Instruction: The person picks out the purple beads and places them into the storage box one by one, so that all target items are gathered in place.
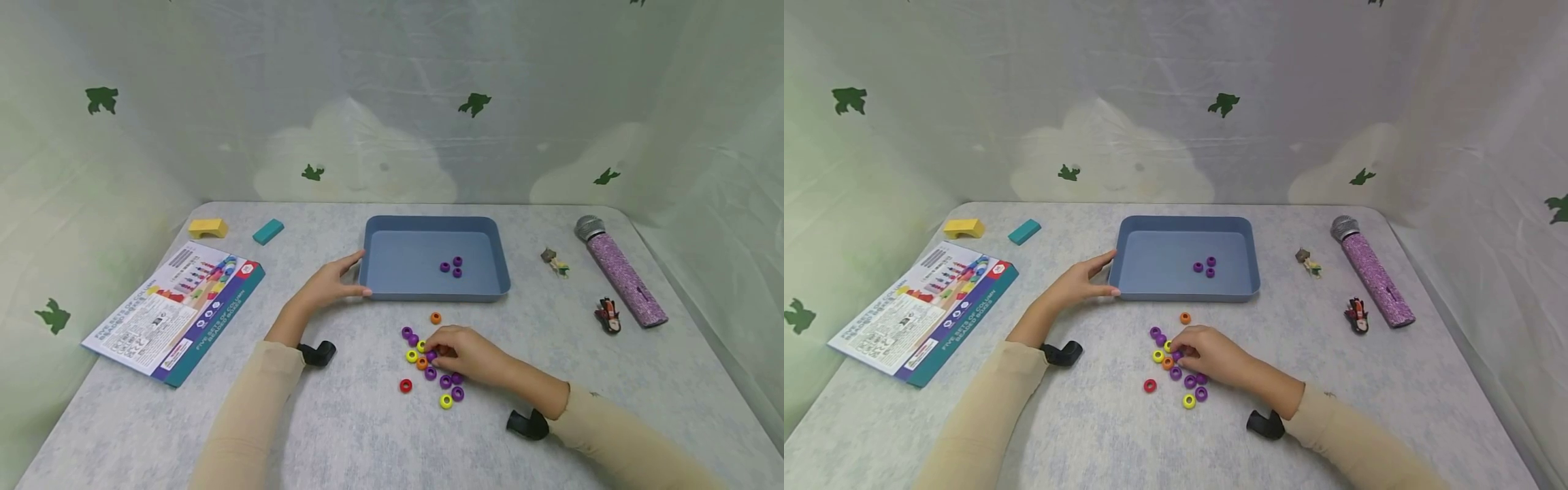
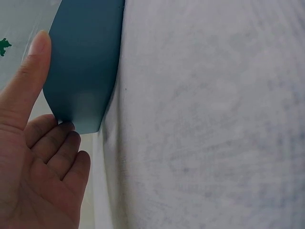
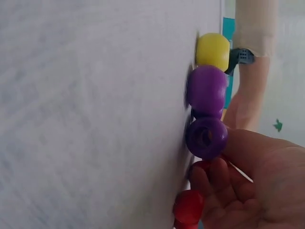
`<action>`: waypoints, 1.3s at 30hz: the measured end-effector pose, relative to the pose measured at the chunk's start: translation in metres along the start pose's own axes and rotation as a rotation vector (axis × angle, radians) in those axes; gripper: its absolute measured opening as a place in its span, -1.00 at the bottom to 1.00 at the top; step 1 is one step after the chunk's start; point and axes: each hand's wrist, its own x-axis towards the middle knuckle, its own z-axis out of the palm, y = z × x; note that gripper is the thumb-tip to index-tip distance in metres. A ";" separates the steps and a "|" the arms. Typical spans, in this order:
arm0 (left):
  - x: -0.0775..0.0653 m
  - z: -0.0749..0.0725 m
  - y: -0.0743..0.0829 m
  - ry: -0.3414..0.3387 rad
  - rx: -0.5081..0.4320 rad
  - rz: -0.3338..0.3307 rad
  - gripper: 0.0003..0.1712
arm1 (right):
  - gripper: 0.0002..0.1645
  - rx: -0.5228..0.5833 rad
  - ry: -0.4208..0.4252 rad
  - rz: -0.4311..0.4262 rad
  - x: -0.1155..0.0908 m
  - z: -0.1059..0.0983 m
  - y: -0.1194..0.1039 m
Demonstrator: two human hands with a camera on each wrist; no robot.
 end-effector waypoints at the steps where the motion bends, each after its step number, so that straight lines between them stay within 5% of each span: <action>1: 0.000 0.000 0.000 0.000 0.001 -0.001 0.05 | -0.77 0.017 -0.002 0.010 0.000 -0.001 -0.001; 9: 0.000 -0.001 0.000 -0.002 0.002 0.000 0.05 | -0.76 0.201 0.149 0.052 0.013 -0.033 0.002; 18: -0.001 -0.001 0.001 0.011 0.002 -0.009 0.04 | -0.70 0.250 0.336 0.199 0.047 -0.072 0.049; 29: 0.000 0.000 0.001 0.012 0.003 0.001 0.04 | -0.78 0.117 0.231 0.395 0.072 -0.068 0.084; 39: 0.000 0.000 0.002 0.005 -0.003 -0.004 0.05 | -0.66 0.089 0.205 0.364 0.069 -0.069 0.073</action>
